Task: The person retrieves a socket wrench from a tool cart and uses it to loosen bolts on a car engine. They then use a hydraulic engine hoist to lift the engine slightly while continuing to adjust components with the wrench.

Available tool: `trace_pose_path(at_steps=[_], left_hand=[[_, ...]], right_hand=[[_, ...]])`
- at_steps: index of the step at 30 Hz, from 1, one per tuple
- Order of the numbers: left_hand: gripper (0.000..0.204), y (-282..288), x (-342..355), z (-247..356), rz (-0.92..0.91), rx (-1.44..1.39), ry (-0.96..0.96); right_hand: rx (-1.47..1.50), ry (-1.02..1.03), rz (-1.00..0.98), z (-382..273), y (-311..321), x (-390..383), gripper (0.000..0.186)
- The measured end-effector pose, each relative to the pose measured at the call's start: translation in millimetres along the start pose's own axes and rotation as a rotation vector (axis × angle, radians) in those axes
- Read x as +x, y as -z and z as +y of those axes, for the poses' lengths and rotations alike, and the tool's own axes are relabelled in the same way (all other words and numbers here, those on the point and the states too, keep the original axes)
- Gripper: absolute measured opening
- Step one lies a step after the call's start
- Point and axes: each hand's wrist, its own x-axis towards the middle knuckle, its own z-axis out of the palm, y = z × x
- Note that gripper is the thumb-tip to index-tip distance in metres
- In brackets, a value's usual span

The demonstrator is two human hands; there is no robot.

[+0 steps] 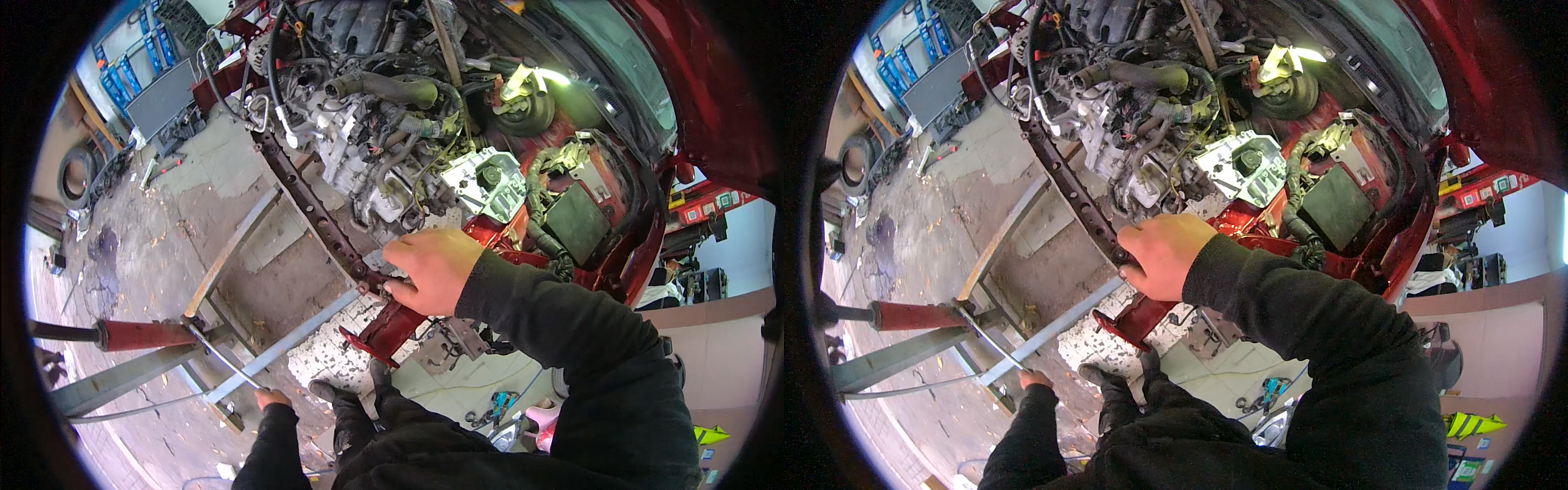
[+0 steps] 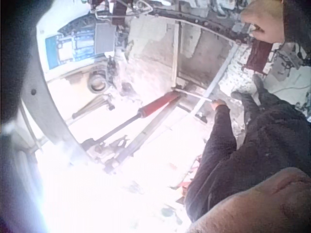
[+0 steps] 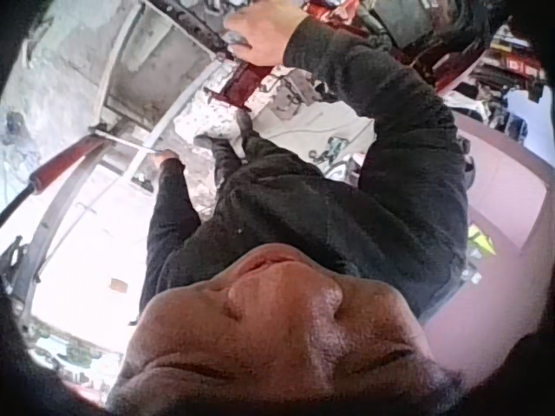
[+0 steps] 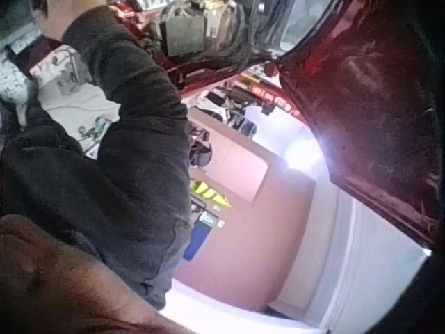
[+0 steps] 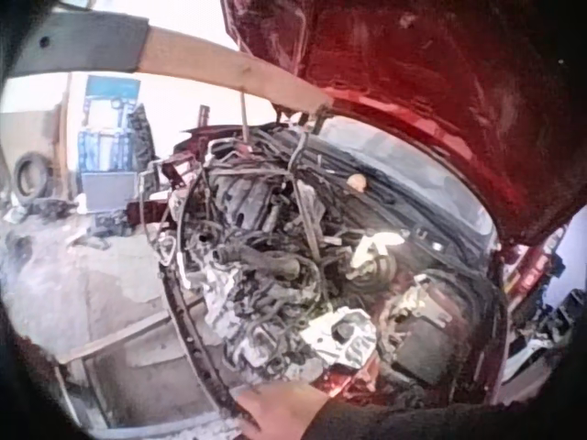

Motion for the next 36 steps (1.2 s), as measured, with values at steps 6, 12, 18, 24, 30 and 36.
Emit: trace_pose_path(at_steps=[6,12,18,24,30,36], left_hand=[[0.040,-30.6,-10.0,-3.6,-0.200,-0.257,0.293],[0.034,-3.5,-8.9,27.5,-0.330,-0.300,0.211],[0.053,-20.9,5.8,-24.7,-0.246,-0.254,0.348],[0.064,-5.8,14.1,-34.9,0.116,0.105,0.234],[0.053,25.0,25.1,167.3,0.274,-0.168,-0.283],[0.065,-62.0,-55.1,486.6,-0.448,-0.566,-0.465]], right_hand=[[-0.004,-0.017,-0.018,-0.7,0.1,1.4,0.034],[0.009,-0.002,0.008,1.4,0.6,-1.0,0.033],[0.014,-0.016,0.131,-0.7,-3.4,-0.1,0.034],[0.424,-0.178,0.180,85.4,45.5,-3.1,0.040],[-0.058,-0.704,0.046,324.6,90.3,23.9,0.058],[-0.027,-0.680,0.050,461.9,16.8,96.5,0.067]])
